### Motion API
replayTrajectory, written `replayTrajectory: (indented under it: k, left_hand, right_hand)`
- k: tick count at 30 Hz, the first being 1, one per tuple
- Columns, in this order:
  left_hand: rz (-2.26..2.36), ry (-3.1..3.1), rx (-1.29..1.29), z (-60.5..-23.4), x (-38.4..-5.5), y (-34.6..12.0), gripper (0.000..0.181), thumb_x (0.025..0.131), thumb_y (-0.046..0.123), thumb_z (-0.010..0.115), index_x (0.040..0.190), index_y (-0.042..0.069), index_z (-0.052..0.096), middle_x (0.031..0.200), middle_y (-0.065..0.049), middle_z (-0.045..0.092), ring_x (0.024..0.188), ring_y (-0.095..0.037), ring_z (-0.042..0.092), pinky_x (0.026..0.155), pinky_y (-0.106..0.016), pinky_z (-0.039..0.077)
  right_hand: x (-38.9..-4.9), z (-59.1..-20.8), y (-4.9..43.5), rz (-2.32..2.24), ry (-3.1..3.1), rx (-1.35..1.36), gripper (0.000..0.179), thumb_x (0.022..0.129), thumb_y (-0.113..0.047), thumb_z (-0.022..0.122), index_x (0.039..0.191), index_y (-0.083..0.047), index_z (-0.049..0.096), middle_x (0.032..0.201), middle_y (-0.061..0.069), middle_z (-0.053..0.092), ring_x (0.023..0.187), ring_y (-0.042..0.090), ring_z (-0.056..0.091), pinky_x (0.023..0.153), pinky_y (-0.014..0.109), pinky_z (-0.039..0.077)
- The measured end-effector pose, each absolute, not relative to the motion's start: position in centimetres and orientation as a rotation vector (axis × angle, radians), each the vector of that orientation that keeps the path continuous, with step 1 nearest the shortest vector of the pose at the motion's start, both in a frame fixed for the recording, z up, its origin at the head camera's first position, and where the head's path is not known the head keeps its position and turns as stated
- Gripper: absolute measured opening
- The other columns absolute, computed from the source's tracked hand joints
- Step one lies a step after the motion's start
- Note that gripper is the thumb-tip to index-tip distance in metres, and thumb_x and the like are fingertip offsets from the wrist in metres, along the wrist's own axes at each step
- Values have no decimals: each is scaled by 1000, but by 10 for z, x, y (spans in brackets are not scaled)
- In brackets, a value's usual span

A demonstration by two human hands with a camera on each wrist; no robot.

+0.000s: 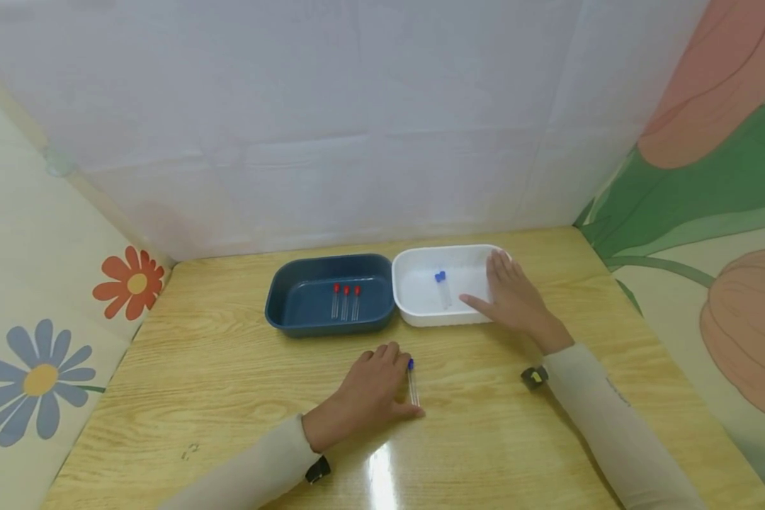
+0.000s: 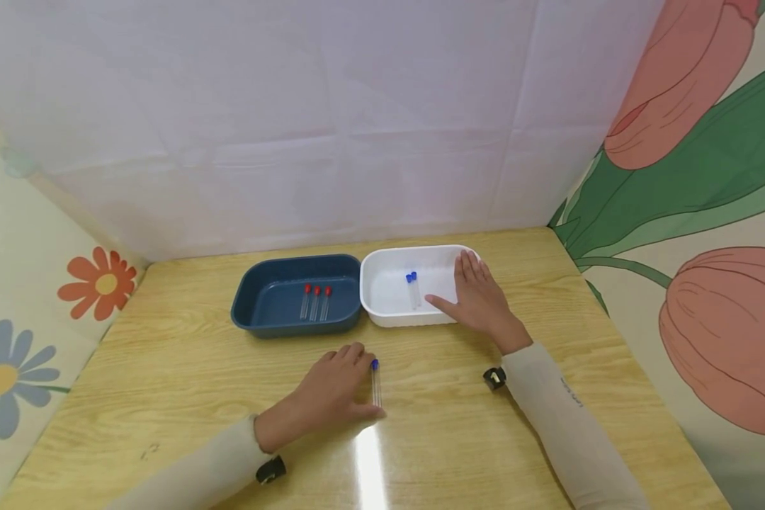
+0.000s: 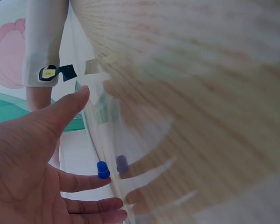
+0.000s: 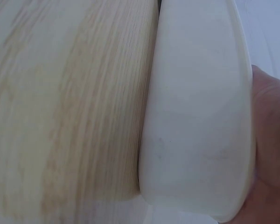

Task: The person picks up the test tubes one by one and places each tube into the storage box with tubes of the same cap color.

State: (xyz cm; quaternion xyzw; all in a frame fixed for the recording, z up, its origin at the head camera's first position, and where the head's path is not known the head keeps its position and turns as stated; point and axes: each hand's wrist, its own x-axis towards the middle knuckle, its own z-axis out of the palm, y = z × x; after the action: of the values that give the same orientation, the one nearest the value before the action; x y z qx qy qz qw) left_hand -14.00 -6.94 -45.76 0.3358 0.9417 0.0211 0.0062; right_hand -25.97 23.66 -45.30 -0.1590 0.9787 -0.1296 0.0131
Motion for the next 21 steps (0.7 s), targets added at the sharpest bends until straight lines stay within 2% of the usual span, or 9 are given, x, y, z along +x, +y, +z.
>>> replayTrajectory:
  k: [12,21]
  left_hand:
    - [107,2945,1084,-456,-141,-70,82,79,79,64,123,11,60,105,-2,52,97,-20,54,84,-38,52]
    - [40,2951,1144,-450,-145,-70,87,80,80,63,126,7,60,108,-5,54,98,-22,56,85,-39,52]
  right_hand:
    - [-259,-451,236,-414,3041,-499,109,98,-74,35,157,11,1,165,26,-9,154,37,-10,124,48,-3]
    - [-258,-450,236,-406,3044,-501,109,98,-74,34,157,12,2,165,27,-9,154,38,-9,124,48,-3]
